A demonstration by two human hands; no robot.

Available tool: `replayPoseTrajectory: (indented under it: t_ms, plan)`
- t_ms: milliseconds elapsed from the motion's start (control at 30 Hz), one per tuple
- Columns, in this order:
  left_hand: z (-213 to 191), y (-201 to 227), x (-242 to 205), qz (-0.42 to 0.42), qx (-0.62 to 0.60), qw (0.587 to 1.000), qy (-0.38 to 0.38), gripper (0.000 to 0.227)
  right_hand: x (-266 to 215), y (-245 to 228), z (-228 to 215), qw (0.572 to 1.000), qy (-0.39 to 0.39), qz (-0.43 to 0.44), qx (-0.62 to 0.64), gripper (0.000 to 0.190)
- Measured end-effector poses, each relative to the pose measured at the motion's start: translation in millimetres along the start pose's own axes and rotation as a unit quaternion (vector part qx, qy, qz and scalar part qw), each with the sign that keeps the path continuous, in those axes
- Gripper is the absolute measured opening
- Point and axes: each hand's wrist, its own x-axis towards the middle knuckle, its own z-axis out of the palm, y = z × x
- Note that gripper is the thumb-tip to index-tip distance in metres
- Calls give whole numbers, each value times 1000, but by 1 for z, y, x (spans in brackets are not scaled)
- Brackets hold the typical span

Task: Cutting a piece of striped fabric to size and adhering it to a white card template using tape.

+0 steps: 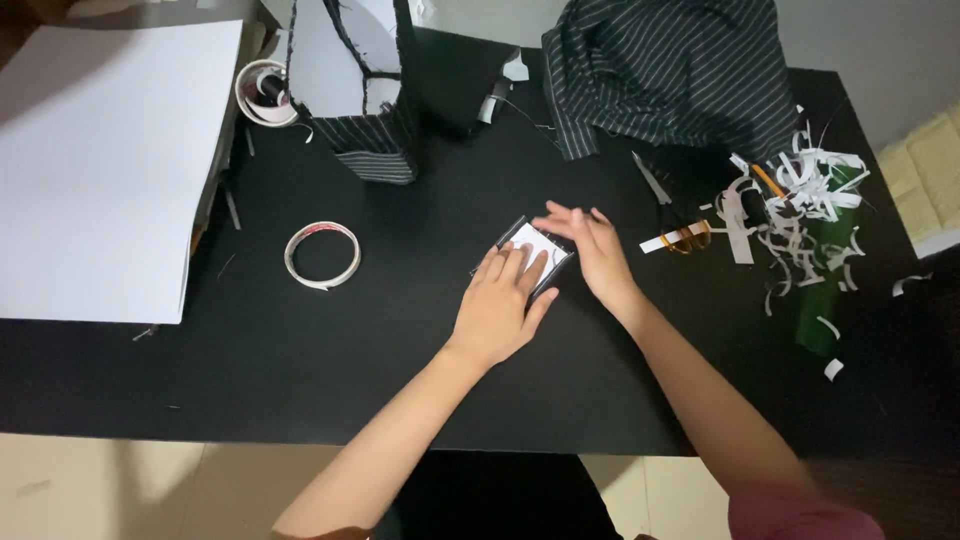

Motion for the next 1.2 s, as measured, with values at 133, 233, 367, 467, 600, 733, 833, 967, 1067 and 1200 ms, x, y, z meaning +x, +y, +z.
replayPoseTrajectory:
  t_ms: [133,233,367,467,600,733,833,967,1067,1200]
  plan:
    - [1,0,2,-1,-3,1000,6,53,8,30,-1,983,99,-68,-140,24]
    - [6,0,1,-2,11,1000,11,54,3,21,1,969,85,3,-233,15]
    - [8,-2,0,0,19,1000,11,55,10,12,5,970,82,-17,-229,7]
    - [6,-2,1,-3,22,1000,9,56,13,24,13,962,66,-31,-263,5]
    - [0,2,2,-9,11,1000,6,55,12,17,18,957,43,-43,-285,4]
    - [3,0,2,-5,12,1000,4,56,12,19,16,938,68,-155,-302,9]
    - [1,0,2,-5,5,1000,2,58,12,11,17,932,81,-199,-291,12]
    - [2,1,2,-4,7,1000,3,57,12,8,18,958,88,-139,-234,22]
    - [5,-1,1,-5,14,1000,2,57,13,3,19,975,79,-99,-181,29]
    - [4,0,1,-5,20,1000,10,55,14,24,17,976,57,-111,-181,31]
